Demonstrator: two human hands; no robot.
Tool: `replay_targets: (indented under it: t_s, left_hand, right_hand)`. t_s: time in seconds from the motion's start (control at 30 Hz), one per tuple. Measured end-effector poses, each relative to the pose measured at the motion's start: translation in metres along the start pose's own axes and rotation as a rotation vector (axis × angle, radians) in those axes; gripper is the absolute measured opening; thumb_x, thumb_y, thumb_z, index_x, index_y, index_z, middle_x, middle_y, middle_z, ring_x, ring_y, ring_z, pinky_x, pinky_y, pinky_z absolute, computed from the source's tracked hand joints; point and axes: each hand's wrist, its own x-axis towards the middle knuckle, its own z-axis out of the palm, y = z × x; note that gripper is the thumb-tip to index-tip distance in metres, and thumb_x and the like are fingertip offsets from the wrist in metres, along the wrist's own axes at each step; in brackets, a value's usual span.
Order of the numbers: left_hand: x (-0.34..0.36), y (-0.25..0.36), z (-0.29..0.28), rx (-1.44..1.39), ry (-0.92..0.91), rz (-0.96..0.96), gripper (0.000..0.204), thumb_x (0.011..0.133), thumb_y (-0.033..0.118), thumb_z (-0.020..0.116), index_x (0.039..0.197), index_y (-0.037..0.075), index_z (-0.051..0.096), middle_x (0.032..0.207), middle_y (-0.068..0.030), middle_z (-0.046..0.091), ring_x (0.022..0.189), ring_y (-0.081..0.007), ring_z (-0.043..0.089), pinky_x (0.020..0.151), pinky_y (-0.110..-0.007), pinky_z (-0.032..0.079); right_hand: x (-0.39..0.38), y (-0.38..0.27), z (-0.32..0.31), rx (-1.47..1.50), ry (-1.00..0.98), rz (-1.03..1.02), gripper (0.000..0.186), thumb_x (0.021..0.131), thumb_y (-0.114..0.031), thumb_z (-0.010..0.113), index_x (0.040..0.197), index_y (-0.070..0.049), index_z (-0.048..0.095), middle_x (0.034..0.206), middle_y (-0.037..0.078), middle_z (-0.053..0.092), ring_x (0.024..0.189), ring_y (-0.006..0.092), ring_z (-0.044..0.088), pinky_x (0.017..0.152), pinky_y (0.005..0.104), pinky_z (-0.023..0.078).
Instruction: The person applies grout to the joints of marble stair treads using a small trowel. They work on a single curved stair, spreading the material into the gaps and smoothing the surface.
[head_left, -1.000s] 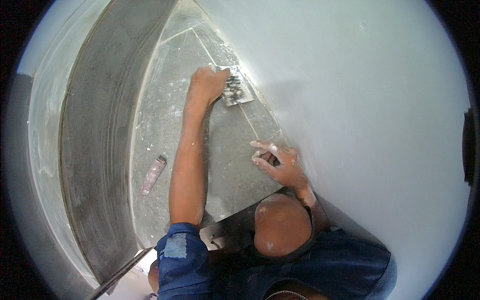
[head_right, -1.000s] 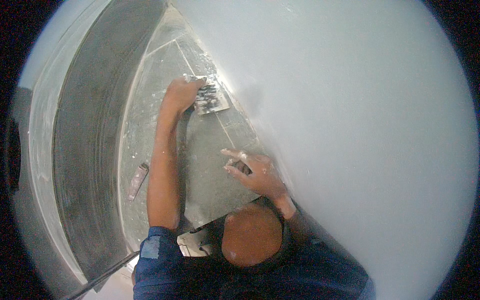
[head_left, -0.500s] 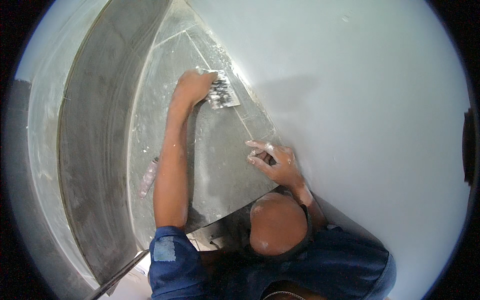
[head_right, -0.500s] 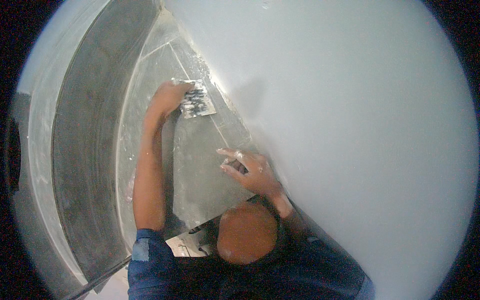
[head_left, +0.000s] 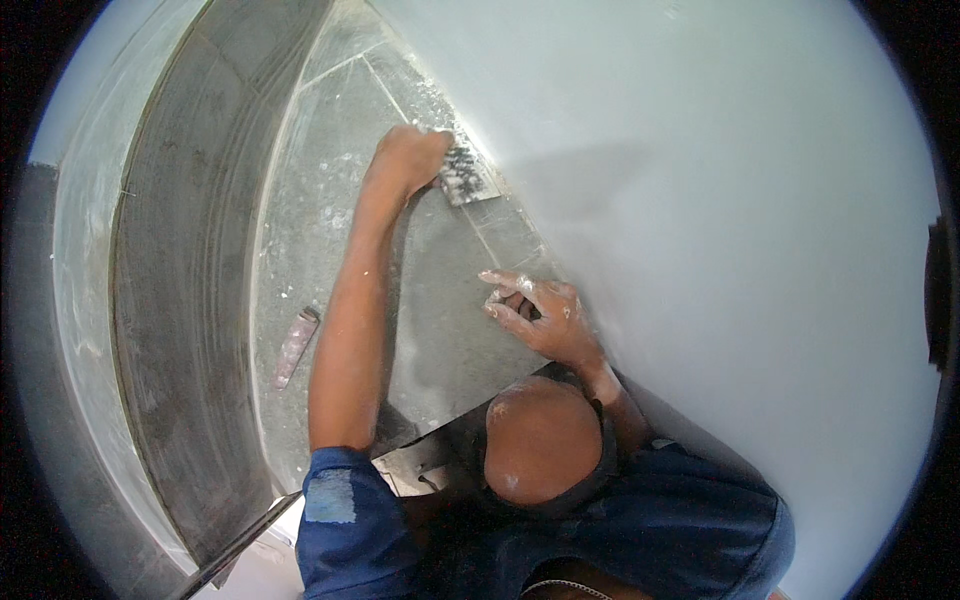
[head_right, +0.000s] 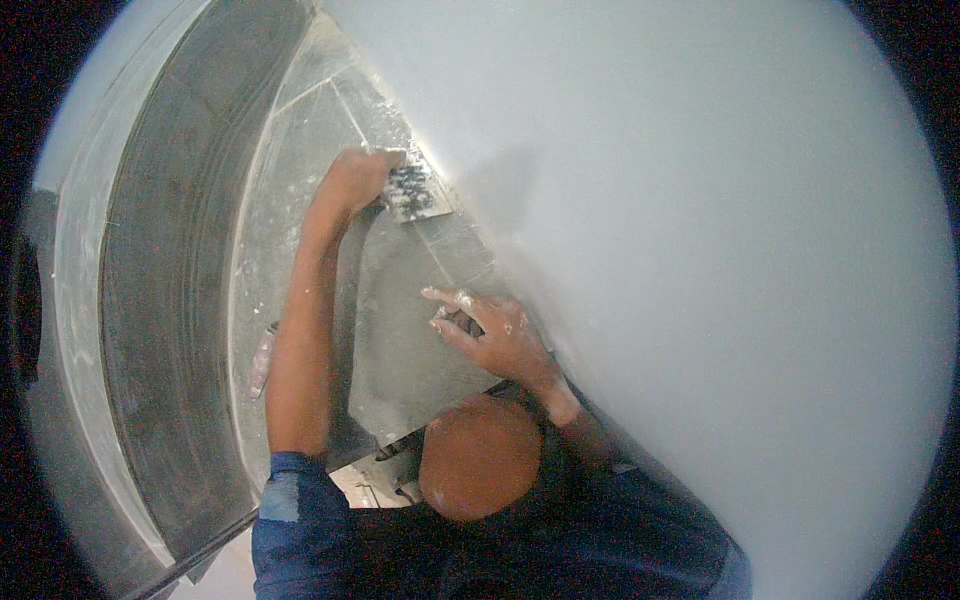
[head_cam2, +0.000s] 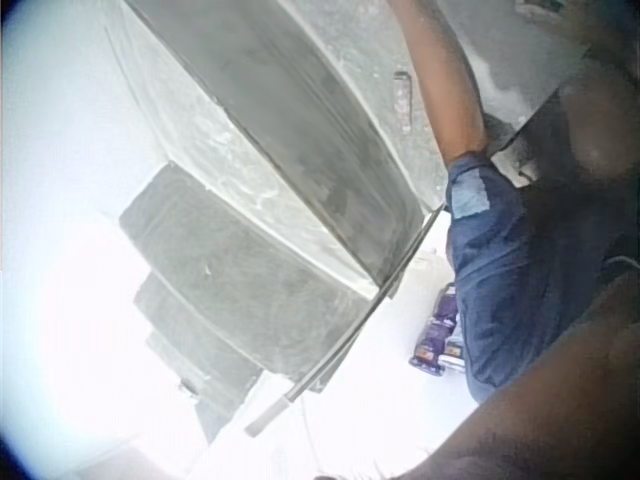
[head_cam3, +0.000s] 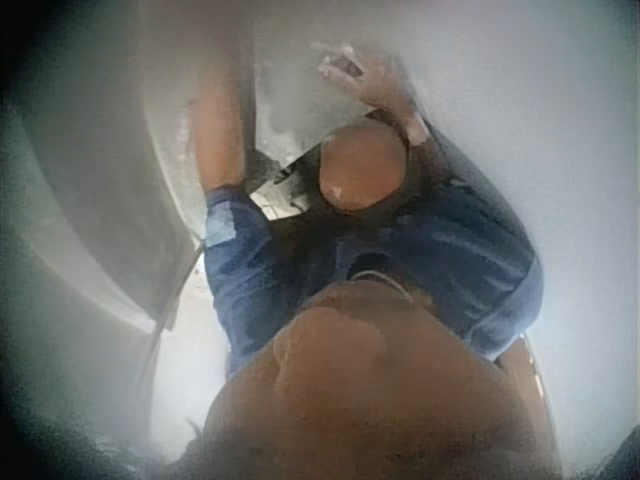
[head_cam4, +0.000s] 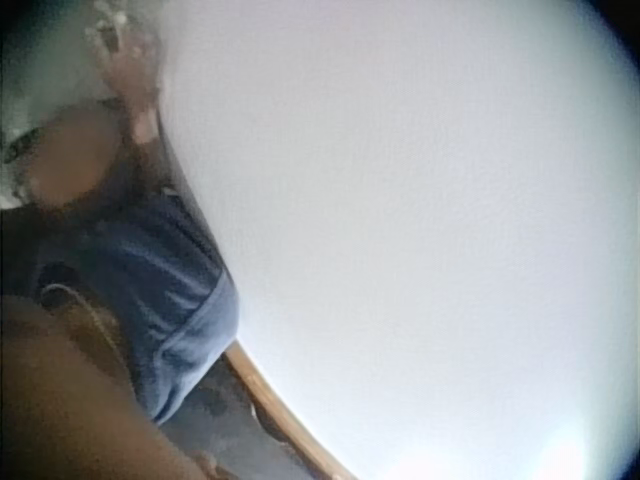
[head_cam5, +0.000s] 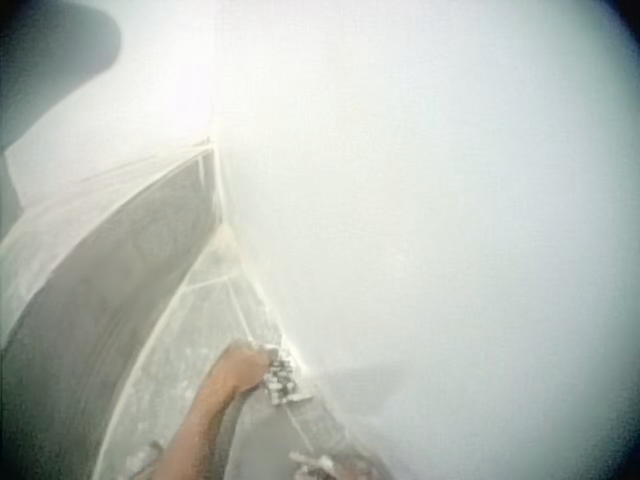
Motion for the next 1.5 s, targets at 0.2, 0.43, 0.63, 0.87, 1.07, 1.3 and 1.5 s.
replay_targets:
  t_s: [0.2, 0.43, 0.63, 0.87, 1.07, 1.3, 1.5]
  left_hand:
    - [-0.01, -0.005, 0.001, -0.306, -0.055, -0.009, 0.038, 0.077, 0.027, 0.055, 0.069, -0.009, 0.064, 0.064, -0.0186, 0.062, 0.064, -0.0267, 0.061, 0.066, -0.04, 0.046]
    - [-0.002, -0.017, 0.005, -0.328, -0.049, 0.029, 0.044, 0.075, 0.03, 0.051, 0.074, -0.013, 0.063, 0.072, -0.0268, 0.063, 0.067, -0.0353, 0.061, 0.072, -0.042, 0.047]
    - [0.005, 0.006, 0.005, -0.032, -0.042, 0.09, 0.044, 0.073, 0.029, 0.054, 0.08, -0.013, 0.064, 0.084, -0.0305, 0.064, 0.083, -0.0386, 0.064, 0.081, -0.044, 0.046]
    - [-0.021, 0.01, 0.016, -0.037, 0.082, 0.024, 0.048, 0.077, 0.033, 0.054, 0.084, -0.013, 0.063, 0.088, -0.0296, 0.064, 0.087, -0.0386, 0.064, 0.083, -0.043, 0.048]
    - [-0.021, -0.007, 0.006, -0.092, 0.032, 0.012, 0.045, 0.077, 0.032, 0.053, 0.08, -0.012, 0.064, 0.085, -0.0306, 0.064, 0.082, -0.0408, 0.064, 0.081, -0.043, 0.048]
    - [-0.017, 0.019, 0.014, -0.006, 0.084, 0.123, 0.046, 0.074, 0.03, 0.052, 0.079, -0.014, 0.063, 0.09, -0.0354, 0.06, 0.087, -0.0475, 0.06, 0.085, -0.045, 0.046]
    - [0.005, -0.035, 0.011, -0.039, 0.12, 0.117, 0.052, 0.077, 0.036, 0.052, 0.085, -0.015, 0.063, 0.096, -0.0349, 0.061, 0.091, -0.046, 0.061, 0.085, -0.046, 0.047]
  right_hand:
    - [0.0, 0.0, 0.001, 0.004, 0.027, 0.006, 0.039, 0.081, -0.016, 0.07, 0.119, -0.009, 0.061, 0.082, 0.01, 0.068, 0.063, 0.0124, 0.061, 0.06, 0.0262, 0.049]
    - [-0.002, -0.001, -0.003, 0.041, -0.014, 0.121, 0.039, 0.085, -0.024, 0.066, 0.122, -0.017, 0.059, 0.098, 0.012, 0.068, 0.074, 0.0217, 0.065, 0.069, 0.0323, 0.052]
    - [0.0, 0.001, 0.002, 0.028, 0.021, 0.057, 0.038, 0.083, -0.019, 0.068, 0.12, -0.012, 0.061, 0.089, 0.01, 0.067, 0.068, 0.0142, 0.061, 0.065, 0.0287, 0.05]
    - [0.001, 0.001, 0.002, 0.019, -0.002, 0.028, 0.038, 0.084, -0.023, 0.067, 0.121, -0.016, 0.06, 0.1, 0.012, 0.068, 0.073, 0.0196, 0.065, 0.071, 0.0323, 0.052]
    - [-0.003, 0.001, 0.0, 0.054, 0.025, 0.084, 0.038, 0.085, -0.023, 0.067, 0.121, -0.014, 0.06, 0.098, 0.011, 0.068, 0.072, 0.0183, 0.065, 0.069, 0.0313, 0.051]
    - [0.0, -0.001, -0.003, 0.012, -0.025, 0.062, 0.04, 0.085, -0.024, 0.066, 0.123, -0.014, 0.059, 0.094, 0.011, 0.068, 0.072, 0.0166, 0.064, 0.068, 0.0306, 0.051]
    - [-0.002, -0.002, 0.0, 0.034, -0.012, 0.158, 0.038, 0.086, -0.025, 0.065, 0.122, -0.015, 0.059, 0.094, 0.011, 0.068, 0.071, 0.0174, 0.063, 0.067, 0.0312, 0.051]
